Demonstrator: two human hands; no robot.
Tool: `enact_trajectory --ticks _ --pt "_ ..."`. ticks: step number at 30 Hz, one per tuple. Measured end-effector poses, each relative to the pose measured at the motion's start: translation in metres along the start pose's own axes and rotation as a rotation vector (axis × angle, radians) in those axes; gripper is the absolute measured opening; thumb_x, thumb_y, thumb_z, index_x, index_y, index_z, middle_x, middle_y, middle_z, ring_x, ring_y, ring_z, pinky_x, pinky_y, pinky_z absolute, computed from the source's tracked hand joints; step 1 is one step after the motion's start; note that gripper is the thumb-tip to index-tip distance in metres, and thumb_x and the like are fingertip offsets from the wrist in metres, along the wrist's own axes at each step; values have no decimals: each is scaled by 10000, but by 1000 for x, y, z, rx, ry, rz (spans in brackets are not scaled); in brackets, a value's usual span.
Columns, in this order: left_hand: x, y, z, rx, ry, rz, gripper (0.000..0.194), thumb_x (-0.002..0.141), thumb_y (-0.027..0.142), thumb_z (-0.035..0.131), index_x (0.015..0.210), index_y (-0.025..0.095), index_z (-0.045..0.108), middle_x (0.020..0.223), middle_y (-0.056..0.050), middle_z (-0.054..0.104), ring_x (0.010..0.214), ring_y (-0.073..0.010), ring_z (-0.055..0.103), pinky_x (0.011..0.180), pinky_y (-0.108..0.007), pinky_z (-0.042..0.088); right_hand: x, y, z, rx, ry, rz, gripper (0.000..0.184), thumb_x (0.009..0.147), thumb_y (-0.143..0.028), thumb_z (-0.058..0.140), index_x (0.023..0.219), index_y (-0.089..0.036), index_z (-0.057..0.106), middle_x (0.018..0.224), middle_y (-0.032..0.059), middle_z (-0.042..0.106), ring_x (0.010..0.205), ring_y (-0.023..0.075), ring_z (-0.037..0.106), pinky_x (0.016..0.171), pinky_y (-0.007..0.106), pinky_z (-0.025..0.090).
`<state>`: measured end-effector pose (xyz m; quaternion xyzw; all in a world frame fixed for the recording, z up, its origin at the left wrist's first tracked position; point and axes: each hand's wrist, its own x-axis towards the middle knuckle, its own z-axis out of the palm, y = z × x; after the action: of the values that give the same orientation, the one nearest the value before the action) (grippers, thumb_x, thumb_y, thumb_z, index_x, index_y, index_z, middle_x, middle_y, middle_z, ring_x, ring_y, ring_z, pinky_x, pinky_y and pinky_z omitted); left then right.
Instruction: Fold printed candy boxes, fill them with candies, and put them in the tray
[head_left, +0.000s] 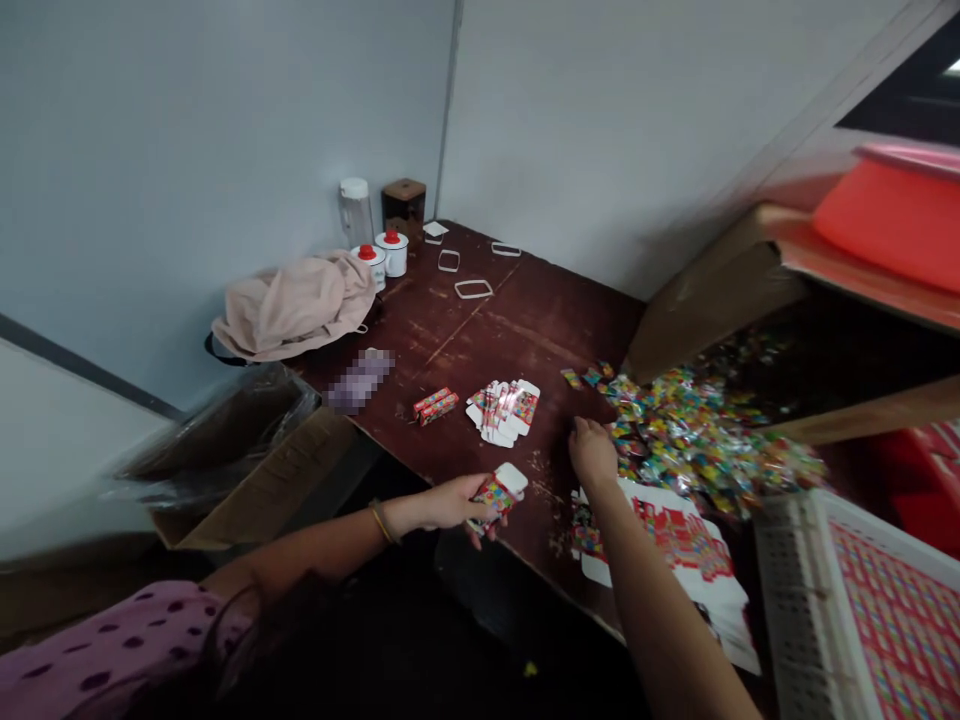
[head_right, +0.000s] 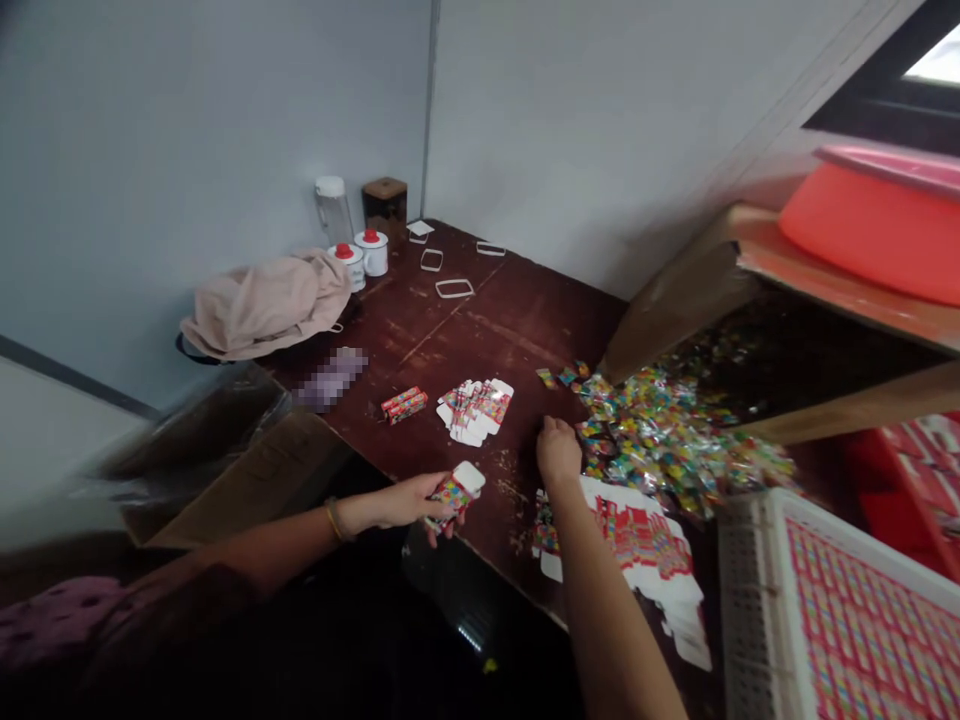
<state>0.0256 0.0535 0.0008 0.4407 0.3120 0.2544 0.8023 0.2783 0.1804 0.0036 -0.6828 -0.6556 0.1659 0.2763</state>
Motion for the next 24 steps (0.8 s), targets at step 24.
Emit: enact_trajectory --ticks 24 --pt "-15 -24 5 235 253 111 612 832 690 442 1041 136 599 760 -13 556 583 -85 504 444 -169 375 -157 -85 17 212 -136 -249 319 921 -406 446 830 -252 710 1244 75 598 1189 289 476 1018 519 317"
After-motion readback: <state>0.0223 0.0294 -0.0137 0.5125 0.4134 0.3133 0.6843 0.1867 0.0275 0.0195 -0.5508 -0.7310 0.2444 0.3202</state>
